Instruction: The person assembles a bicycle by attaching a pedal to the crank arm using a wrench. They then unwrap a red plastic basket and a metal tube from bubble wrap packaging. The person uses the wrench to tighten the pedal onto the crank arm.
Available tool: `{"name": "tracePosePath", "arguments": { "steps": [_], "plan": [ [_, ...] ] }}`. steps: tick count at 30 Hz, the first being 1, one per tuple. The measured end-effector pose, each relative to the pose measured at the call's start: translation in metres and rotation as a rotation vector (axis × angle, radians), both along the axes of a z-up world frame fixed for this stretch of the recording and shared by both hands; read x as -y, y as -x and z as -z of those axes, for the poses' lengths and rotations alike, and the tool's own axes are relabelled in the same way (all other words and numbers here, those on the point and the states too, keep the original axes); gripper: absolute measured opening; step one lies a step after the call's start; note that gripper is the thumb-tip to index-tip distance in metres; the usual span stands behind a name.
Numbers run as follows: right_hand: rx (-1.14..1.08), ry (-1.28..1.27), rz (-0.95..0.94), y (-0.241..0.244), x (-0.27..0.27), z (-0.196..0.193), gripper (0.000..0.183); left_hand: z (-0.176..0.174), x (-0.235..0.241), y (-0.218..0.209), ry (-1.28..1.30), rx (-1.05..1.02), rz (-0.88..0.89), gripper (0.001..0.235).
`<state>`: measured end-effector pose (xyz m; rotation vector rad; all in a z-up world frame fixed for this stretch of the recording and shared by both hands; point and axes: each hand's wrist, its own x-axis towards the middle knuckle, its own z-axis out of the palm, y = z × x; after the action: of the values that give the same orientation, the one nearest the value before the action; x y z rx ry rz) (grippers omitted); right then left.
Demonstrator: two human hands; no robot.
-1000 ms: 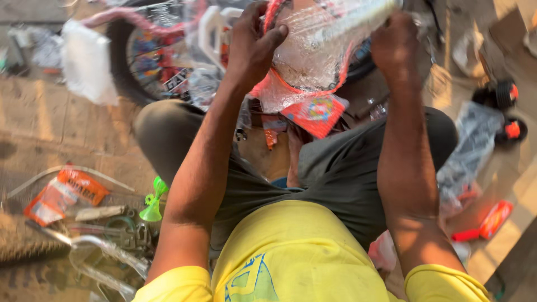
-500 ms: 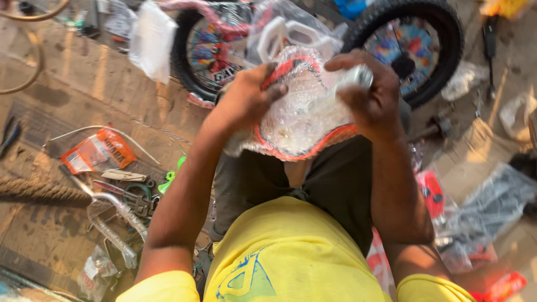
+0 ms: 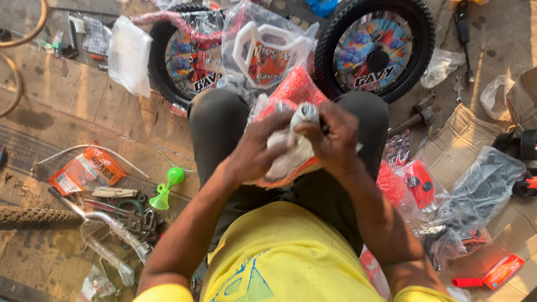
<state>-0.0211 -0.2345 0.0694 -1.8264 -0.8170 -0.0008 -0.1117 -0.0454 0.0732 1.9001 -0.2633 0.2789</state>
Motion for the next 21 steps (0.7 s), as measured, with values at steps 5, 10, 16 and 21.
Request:
{"name": "tracePosePath", "arguments": {
  "steps": [5,10,16,21],
  "plan": [
    [-0.074,0.136,-0.020,0.008,0.003,0.011,0.046,-0.003,0.015,0.015,-0.036,-0.292,-0.088,0.050],
    [0.059,0.244,-0.211,-0.016,0.020,0.013,0.033,0.011,0.028,0.014,0.083,-0.306,-0.064,0.048],
    [0.299,0.441,-0.216,-0.003,0.026,0.000,0.038,0.034,0.034,0.014,-0.010,-0.289,-0.138,0.060],
    [0.276,0.576,-0.241,0.014,0.030,-0.003,0.035,0.037,0.030,0.018,-0.015,-0.284,-0.104,0.074]
  ]
}}
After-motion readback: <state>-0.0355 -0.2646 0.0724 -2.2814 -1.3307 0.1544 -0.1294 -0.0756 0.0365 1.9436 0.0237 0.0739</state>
